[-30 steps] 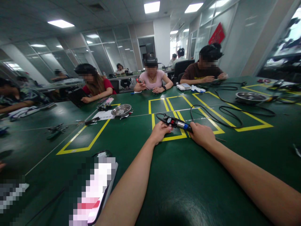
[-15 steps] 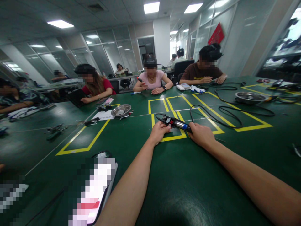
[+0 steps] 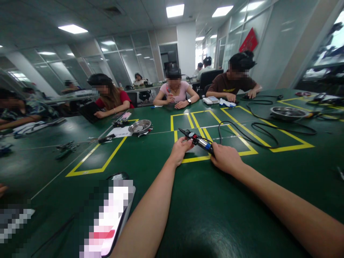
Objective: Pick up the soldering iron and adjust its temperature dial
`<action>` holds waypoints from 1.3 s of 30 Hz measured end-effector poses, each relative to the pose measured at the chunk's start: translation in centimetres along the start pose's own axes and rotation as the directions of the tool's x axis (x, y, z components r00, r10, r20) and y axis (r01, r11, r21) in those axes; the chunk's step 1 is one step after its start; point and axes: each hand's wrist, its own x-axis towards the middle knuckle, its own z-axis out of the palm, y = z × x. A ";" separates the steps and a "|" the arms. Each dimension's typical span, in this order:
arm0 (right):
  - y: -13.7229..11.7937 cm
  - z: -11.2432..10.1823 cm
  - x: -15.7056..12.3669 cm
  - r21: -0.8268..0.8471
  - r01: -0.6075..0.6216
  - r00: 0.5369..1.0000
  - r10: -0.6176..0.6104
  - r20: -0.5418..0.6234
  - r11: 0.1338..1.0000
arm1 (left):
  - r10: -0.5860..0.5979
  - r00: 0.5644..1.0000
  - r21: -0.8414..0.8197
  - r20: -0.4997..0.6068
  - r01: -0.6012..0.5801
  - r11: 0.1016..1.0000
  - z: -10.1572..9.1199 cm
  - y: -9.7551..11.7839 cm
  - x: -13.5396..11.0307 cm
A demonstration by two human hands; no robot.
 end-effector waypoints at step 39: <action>4.1 0.0 1.6 0.823 -0.238 0.963 0.011 0.271 0.516 | -0.073 0.996 0.010 -0.041 0.074 0.997 1.0 1.2 -0.7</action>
